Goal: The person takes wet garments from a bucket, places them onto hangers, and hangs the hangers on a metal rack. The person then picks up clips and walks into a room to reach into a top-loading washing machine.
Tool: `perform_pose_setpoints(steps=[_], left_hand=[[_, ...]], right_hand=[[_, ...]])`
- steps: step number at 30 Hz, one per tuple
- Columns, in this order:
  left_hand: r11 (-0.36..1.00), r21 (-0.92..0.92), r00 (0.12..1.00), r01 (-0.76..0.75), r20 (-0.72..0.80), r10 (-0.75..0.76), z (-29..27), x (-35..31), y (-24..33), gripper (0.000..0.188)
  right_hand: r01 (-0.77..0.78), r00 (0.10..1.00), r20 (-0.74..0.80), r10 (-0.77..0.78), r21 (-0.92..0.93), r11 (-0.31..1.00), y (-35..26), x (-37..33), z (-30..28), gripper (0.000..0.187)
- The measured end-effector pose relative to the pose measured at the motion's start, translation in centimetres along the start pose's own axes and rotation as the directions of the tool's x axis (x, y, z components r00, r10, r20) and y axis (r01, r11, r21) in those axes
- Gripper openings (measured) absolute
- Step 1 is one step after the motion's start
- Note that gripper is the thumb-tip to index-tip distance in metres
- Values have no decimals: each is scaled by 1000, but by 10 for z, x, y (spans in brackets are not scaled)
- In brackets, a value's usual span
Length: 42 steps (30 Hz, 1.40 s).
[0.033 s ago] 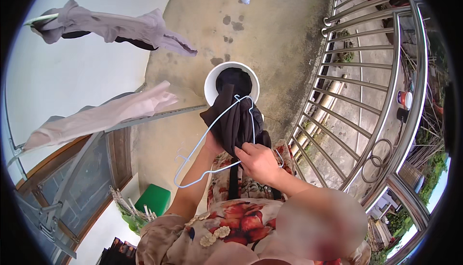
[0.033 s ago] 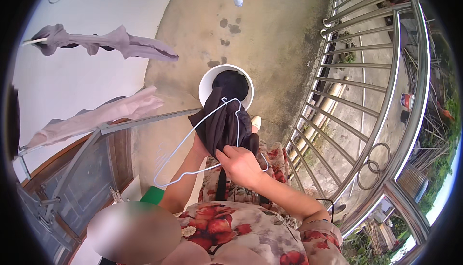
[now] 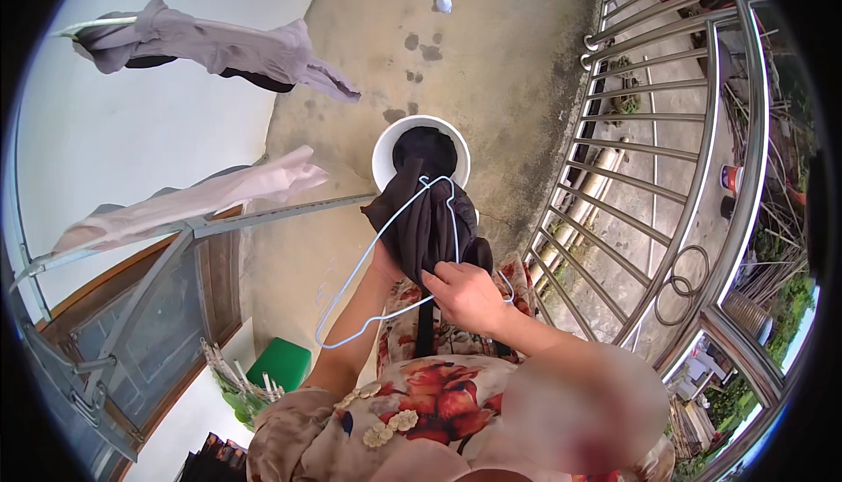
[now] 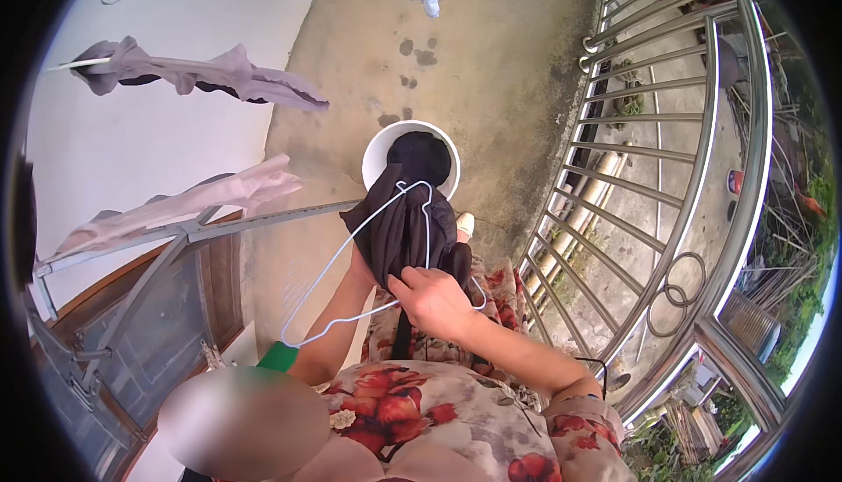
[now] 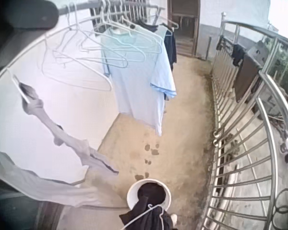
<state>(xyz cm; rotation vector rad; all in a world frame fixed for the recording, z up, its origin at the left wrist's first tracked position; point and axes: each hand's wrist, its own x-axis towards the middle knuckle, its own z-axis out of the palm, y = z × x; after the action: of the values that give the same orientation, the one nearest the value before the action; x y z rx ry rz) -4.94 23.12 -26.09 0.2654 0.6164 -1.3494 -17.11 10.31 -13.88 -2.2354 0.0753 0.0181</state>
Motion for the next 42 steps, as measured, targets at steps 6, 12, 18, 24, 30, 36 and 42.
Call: perform_pose_setpoints(steps=[6, 12, 18, 24, 30, 36, 42], left_hand=[[982, 171, 990, -84, 130, 62, 13, -15, -17, 49], [971, 180, 986, -158, 77, 146, 48, -23, -11, 46], [830, 452, 944, -326, 108, 312, 51, -42, 7, 49], [545, 775, 947, -320, 247, 204, 93, -44, 8, 51], [373, 897, 971, -237, 221, 87, 110, -47, 13, 51], [44, 975, 968, -217, 209, 138, 143, -59, -1, 47], [-290, 957, 924, -20, 128, 360, 126, -54, 7, 44]], right_hand=[[147, 989, 3, -148, -88, 985, -32, -8, -17, 27], [-10, 939, -340, -47, -164, 986, -44, -21, -60, 30], [-325, 621, -543, 565, 478, 816, 19, -50, -89, 35], [-272, 553, -446, 704, 702, 658, 35, -53, -93, 57], [-416, 625, -332, 707, 625, 661, 78, -12, -62, 61], [-233, 695, -104, 712, 904, 359, 96, -5, -49, 28], [13, 836, -16, 549, 1000, 10, 100, 3, -44, 45]])
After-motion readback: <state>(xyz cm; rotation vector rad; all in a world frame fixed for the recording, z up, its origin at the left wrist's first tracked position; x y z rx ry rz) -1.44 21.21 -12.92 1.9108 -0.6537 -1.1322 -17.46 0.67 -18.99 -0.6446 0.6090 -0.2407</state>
